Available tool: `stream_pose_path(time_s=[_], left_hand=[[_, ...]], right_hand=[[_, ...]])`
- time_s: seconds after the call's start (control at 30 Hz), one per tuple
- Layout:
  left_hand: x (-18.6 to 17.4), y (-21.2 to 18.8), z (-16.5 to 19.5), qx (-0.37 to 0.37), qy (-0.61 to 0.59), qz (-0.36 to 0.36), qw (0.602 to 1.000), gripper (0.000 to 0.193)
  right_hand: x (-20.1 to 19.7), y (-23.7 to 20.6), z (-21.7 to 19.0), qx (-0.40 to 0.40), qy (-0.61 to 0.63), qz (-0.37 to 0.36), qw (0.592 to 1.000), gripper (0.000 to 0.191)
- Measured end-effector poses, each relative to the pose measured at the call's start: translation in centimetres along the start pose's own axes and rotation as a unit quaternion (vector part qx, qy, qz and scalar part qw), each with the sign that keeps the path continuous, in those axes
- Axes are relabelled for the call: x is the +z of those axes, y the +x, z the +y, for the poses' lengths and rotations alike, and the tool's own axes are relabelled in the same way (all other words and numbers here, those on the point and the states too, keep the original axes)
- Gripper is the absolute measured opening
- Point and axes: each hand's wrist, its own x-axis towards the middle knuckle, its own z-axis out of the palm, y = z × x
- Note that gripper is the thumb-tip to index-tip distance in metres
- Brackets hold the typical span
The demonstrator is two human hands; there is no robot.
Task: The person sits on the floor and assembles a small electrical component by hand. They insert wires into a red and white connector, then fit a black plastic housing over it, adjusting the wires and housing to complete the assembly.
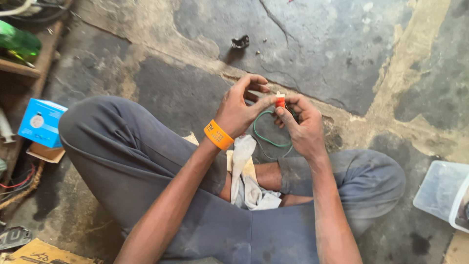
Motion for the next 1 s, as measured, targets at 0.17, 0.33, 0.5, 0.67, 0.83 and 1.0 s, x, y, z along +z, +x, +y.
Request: stream_pose_path(time_s=[0.17,0.33,0.5,0.67,0.83,1.0], left_hand=[[-1.6,5.5,-1.4,0.003,0.21,0.042,0.977,0.042],[-3.4,10.3,-5.2,0.073,0.411,0.065,0.906,0.068],[-1.9,11.1,-8.1,0.026,0.49,0.067,0.869,0.092],[-0.8,10.9,-8.3,-0.006,0.483,0.07,0.873,0.05],[-0.7,11.2,-8.2,0.015,0.465,0.1,0.879,0.024],[-0.3,11.1,-7.6,0.067,0.437,0.154,0.884,0.035]], right_hand=[[-0.5,0.5,0.8,0.0,0.046,0.0,0.999,0.022],[-1.3,0.4,1.8,-0.005,0.089,-0.011,0.996,0.021],[-2.1,0.2,3.5,0.03,0.091,-0.011,0.995,0.022],[-2.2,0.5,4.7,0.023,0.054,-0.013,0.998,0.023],[-2.3,0.8,4.9,0.031,0.047,-0.022,0.998,0.021],[-2.3,1.4,4.9,0.038,0.04,-0.018,0.998,0.017]])
